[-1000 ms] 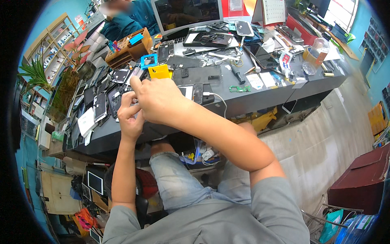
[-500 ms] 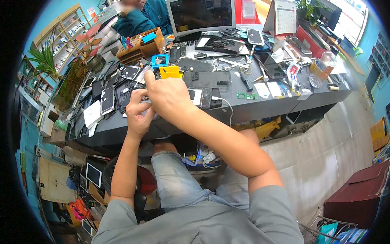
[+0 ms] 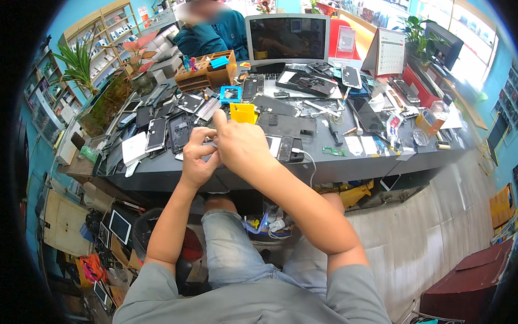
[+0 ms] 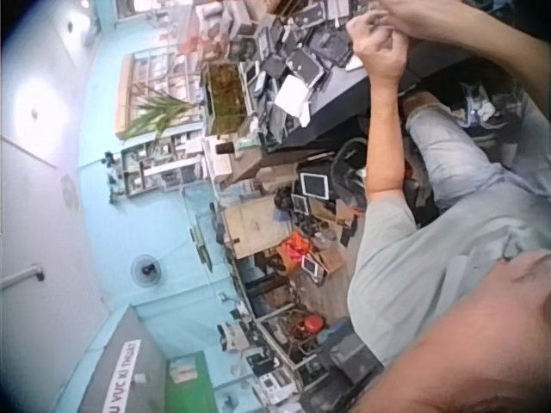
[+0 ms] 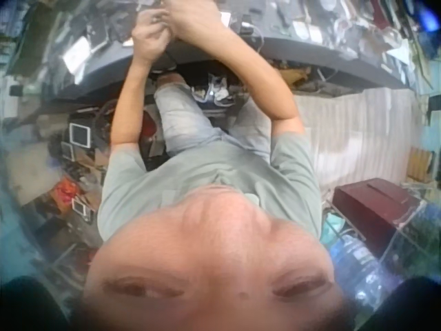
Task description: The person is repairing a mobile phone on a cluttered workbench. They use a screwdriver to remove screws, handle small components, and connect a charging cable to test the device.
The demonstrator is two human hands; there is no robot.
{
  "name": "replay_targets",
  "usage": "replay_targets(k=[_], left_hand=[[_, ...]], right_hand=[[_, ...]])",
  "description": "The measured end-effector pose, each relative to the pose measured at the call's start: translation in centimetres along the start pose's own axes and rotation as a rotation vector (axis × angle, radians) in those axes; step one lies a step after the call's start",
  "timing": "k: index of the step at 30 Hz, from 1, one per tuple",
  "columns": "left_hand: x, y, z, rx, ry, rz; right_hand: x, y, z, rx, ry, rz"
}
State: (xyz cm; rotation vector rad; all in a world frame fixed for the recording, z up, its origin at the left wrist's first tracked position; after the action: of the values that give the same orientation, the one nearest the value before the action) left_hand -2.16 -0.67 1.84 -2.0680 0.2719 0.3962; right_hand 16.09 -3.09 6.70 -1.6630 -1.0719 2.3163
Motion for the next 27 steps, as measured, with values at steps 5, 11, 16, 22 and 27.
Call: replay_targets(k=[5, 11, 16, 22, 27], left_hand=[[-0.1, 0.4, 0.3, -0.028, 0.039, 0.005], [0.7, 0.0, 0.3, -0.07, 0.029, 0.022], [0.0, -0.6, -0.3, -0.204, 0.009, 0.09], [-0.3, -0.4, 0.4, -0.31, 0.073, 0.158], [-0.7, -0.8, 0.5, -0.366, 0.093, 0.189]], right_hand=[[-2.4, 2.7, -2.1, 0.079, -0.311, -0.218], [-8.0, 9.8, -13.4, 0.365, -0.316, -0.589], [-5.8, 13.8, -15.4, 0.341, -0.141, -0.495], [-3.9, 14.2, -15.0, 0.261, 0.004, -0.472], [-2.7, 12.7, -16.2, 0.221, 0.16, -0.39]])
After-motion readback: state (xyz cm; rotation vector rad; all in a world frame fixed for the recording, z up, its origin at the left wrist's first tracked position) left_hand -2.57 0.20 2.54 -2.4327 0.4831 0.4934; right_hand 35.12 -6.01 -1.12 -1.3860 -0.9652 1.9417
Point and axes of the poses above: each hand's wrist, its own y-axis away from the middle knuckle, its own x-axis out of the palm, z = x × y, the point moved 2 cm from there along -y, towards the middle knuckle, and after that the axes turned 14 degrees about y, right-handed, at the moved point
